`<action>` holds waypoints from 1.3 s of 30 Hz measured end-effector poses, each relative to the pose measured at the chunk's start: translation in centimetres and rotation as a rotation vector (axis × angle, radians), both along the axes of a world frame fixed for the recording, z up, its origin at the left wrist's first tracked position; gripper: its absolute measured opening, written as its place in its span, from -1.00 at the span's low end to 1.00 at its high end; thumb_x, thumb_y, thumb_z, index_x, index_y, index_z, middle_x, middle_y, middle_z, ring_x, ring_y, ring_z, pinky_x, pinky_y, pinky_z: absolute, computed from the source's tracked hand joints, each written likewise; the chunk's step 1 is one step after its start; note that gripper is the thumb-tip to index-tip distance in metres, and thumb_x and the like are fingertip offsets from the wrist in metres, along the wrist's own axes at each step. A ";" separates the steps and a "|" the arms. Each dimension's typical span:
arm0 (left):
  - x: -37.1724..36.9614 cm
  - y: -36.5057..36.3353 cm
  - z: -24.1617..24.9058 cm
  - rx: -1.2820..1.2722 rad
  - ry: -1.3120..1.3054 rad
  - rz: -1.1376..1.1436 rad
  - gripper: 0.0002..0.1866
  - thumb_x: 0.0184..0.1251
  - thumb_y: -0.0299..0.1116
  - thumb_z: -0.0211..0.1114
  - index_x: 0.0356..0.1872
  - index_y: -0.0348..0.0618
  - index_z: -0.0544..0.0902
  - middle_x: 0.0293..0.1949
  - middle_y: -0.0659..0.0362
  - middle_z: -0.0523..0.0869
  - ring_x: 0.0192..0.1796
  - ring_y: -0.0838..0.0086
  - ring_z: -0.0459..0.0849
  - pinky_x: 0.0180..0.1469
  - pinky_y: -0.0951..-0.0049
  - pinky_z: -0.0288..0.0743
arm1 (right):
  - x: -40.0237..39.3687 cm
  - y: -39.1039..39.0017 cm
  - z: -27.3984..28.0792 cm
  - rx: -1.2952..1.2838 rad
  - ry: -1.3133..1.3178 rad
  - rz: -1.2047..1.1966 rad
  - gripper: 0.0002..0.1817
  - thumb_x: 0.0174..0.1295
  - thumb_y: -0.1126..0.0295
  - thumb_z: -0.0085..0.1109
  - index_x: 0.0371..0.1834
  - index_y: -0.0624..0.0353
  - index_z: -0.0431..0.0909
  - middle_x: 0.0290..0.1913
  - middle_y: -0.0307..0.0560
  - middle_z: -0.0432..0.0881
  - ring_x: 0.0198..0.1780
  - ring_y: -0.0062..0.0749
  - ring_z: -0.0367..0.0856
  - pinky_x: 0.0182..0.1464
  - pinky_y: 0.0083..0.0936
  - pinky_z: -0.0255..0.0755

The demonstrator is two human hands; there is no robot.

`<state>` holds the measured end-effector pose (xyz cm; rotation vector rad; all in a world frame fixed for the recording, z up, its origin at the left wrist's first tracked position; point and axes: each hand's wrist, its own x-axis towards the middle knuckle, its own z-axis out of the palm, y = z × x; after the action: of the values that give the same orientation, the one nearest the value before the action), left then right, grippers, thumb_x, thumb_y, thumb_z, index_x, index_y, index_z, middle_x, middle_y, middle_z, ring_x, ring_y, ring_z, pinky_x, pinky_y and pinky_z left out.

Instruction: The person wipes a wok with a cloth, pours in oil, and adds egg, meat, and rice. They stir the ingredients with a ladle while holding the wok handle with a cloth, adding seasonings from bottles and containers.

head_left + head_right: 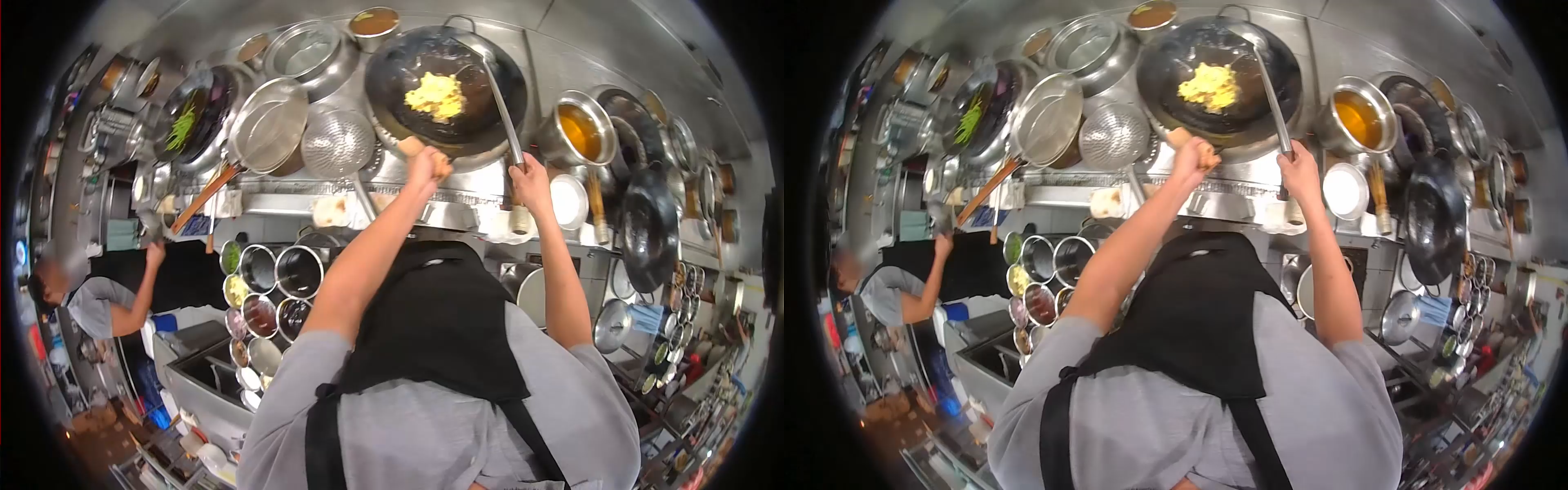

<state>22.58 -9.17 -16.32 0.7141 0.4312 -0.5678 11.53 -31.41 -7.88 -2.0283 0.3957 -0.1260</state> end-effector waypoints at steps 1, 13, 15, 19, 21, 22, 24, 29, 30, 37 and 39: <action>0.5 0.0 -0.8 -0.084 -0.051 -0.069 -0.93 0.23 -0.45 0.13 -0.37 -0.17 0.43 -0.57 0.11 0.53 -0.63 0.35 0.54 -0.57 0.25 0.56 | 0.5 1.2 0.0 -0.074 0.107 -0.038 -0.69 0.15 0.39 0.14 -0.04 0.24 0.49 -0.55 -0.06 0.47 -0.45 -0.27 0.54 -0.26 -0.29 0.46; 0.9 -0.1 -0.2 0.074 -0.049 -0.034 -0.77 0.43 -0.21 0.19 -0.25 -0.18 0.48 -0.43 0.12 0.60 -0.45 0.30 0.65 -0.35 0.25 0.65 | -6.0 -1.9 -11.8 -0.220 0.265 -0.143 -0.51 0.27 0.28 0.20 0.23 0.18 0.37 -0.19 0.06 0.56 -0.16 -0.08 0.57 -0.15 -0.21 0.49; -0.6 1.9 0.5 -0.121 0.000 -0.165 -0.65 0.39 -0.06 0.23 -0.20 -0.18 0.49 -0.38 0.09 0.62 -0.36 0.26 0.67 -0.27 0.24 0.65 | -7.2 -1.8 -12.5 -0.965 0.315 -0.139 -0.45 0.22 0.32 0.22 0.26 0.18 0.32 -0.05 0.15 0.52 -0.01 0.07 0.53 -0.01 -0.15 0.45; -7.8 7.8 6.8 -0.281 0.257 -0.331 -0.52 0.33 -0.03 0.23 0.08 -0.20 0.48 -0.26 -0.05 0.65 -0.18 0.20 0.66 -0.08 0.16 0.62 | -6.6 -3.1 -13.5 -0.833 0.364 -0.150 -0.35 0.20 0.26 0.23 0.35 0.18 0.24 0.08 0.23 0.46 0.11 0.20 0.43 0.12 -0.11 0.37; -10.7 9.6 6.7 -0.257 0.286 -0.296 -0.54 0.35 -0.11 0.22 0.11 -0.23 0.45 -0.24 -0.07 0.65 -0.17 0.19 0.67 -0.08 0.16 0.63 | -4.9 -3.1 -12.4 -0.628 0.205 -0.036 -0.39 0.30 0.15 0.16 0.34 0.17 0.25 0.00 0.18 0.55 0.11 0.04 0.46 0.13 -0.12 0.33; -11.7 10.5 5.3 -0.211 0.263 -0.302 -0.55 0.36 -0.14 0.22 0.11 -0.24 0.44 -0.24 -0.06 0.66 -0.18 0.20 0.67 -0.09 0.19 0.64 | -3.6 -2.9 -13.8 0.097 0.061 -0.068 -0.41 0.37 0.06 0.07 0.34 0.16 0.26 -0.14 0.08 0.64 -0.14 -0.17 0.60 -0.14 -0.27 0.47; -13.0 11.5 2.7 -0.167 0.235 -0.344 -0.56 0.36 -0.17 0.21 0.11 -0.26 0.43 -0.24 -0.05 0.66 -0.21 0.23 0.68 -0.11 0.24 0.64 | -2.0 3.4 -0.7 0.505 0.480 0.059 -0.46 0.38 0.14 0.06 0.31 0.20 0.26 -0.21 -0.02 0.65 -0.40 -0.28 0.64 -0.47 -0.41 0.46; -13.1 11.1 1.9 -0.053 0.092 -0.389 -0.59 0.36 -0.24 0.22 0.09 -0.29 0.43 -0.24 0.01 0.67 -0.29 0.29 0.69 -0.17 0.37 0.63 | -1.1 4.3 -3.5 -0.295 0.117 0.229 -0.62 0.27 0.36 0.09 0.10 0.27 0.31 -0.46 0.19 0.60 -0.35 0.20 0.62 -0.23 0.00 0.50; -13.0 11.0 2.7 -0.033 0.088 -0.387 -0.60 0.35 -0.25 0.24 0.08 -0.28 0.45 -0.23 0.02 0.68 -0.27 0.29 0.69 -0.18 0.38 0.63 | -1.6 2.5 -2.1 -0.332 0.172 0.283 -0.65 0.26 0.38 0.08 0.04 0.30 0.33 -0.41 0.26 0.60 -0.24 0.37 0.56 -0.05 0.02 0.43; -10.1 9.7 3.9 0.162 0.000 -0.243 -0.54 0.39 -0.12 0.23 0.14 -0.23 0.46 -0.17 0.08 0.67 -0.16 0.33 0.70 -0.13 0.31 0.64 | -5.9 -0.4 5.9 0.548 0.360 0.119 -0.75 0.35 0.35 0.12 0.00 0.22 0.43 -0.63 -0.29 0.42 -0.76 -0.63 0.32 -0.78 -0.64 0.15; -8.3 7.7 5.6 0.191 0.040 -0.153 -0.55 0.42 -0.05 0.19 0.12 -0.20 0.47 -0.16 0.10 0.66 -0.15 0.34 0.69 -0.14 0.29 0.63 | -4.6 -0.1 4.5 0.474 0.367 0.079 -0.76 0.36 0.31 0.13 -0.02 0.19 0.43 -0.65 -0.35 0.36 -0.77 -0.64 0.29 -0.79 -0.63 0.12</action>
<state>14.32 -1.46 -10.76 0.9255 0.4747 -0.6914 6.97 -31.47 -3.35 -1.5885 0.5175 0.3639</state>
